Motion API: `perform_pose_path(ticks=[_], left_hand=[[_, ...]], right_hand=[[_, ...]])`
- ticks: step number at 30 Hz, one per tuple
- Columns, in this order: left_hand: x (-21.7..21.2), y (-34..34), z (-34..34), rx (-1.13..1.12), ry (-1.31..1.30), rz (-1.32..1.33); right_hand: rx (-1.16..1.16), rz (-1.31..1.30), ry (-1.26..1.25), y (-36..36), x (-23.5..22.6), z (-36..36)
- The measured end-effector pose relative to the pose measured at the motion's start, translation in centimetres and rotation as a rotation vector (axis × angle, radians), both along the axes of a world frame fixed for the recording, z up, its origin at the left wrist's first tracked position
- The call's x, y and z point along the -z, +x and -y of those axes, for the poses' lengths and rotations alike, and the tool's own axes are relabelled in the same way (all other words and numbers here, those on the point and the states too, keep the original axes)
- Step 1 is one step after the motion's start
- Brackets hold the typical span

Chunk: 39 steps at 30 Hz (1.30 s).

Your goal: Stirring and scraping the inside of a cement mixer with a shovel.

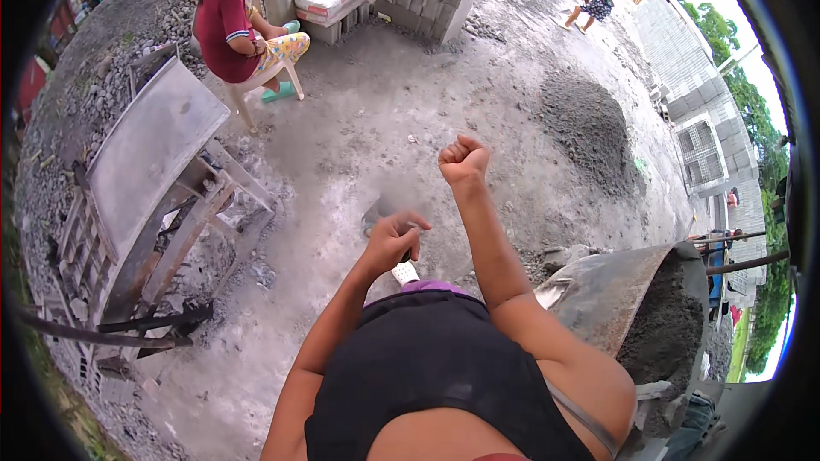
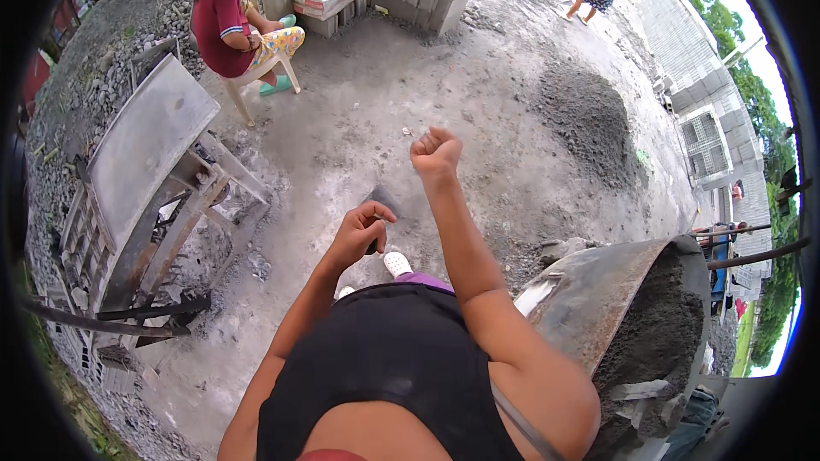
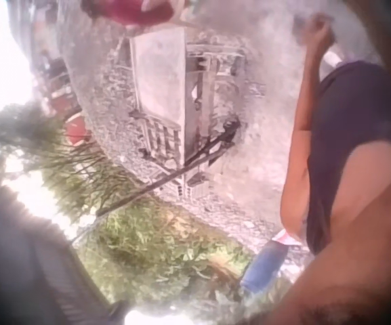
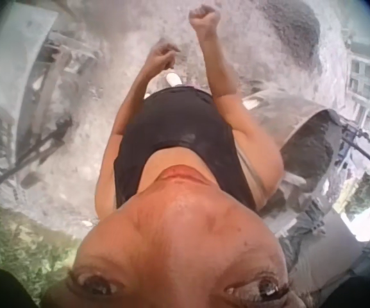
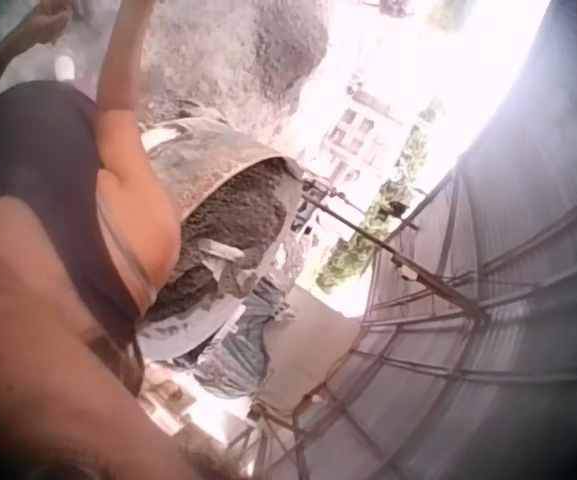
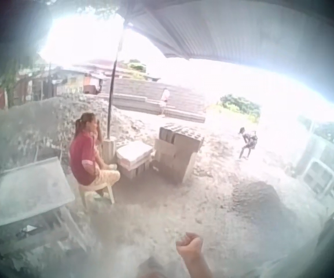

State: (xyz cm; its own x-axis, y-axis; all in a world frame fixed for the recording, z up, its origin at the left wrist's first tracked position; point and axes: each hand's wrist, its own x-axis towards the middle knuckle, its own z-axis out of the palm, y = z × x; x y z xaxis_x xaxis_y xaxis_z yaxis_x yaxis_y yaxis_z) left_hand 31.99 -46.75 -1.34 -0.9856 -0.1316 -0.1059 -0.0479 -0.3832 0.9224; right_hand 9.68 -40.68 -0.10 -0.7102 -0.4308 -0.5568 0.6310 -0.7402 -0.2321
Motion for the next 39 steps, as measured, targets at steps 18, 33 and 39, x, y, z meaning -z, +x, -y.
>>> perform_pose_path(ticks=[18, 33, 39], left_hand=[[-0.7, 0.6, 2.5, -0.121, -0.009, -0.021], [0.0, 0.3, -3.2, -0.154, -0.201, -0.217], [-0.8, -0.2, -2.3, -0.104, -0.147, -0.196]], right_hand=[[-0.471, -0.172, 0.115, 8.0, 2.5, -0.9], [-0.384, -2.001, 0.709, 14.9, -10.8, -4.2], [-0.12, -2.4, 1.091, 17.1, -5.3, -2.2]])
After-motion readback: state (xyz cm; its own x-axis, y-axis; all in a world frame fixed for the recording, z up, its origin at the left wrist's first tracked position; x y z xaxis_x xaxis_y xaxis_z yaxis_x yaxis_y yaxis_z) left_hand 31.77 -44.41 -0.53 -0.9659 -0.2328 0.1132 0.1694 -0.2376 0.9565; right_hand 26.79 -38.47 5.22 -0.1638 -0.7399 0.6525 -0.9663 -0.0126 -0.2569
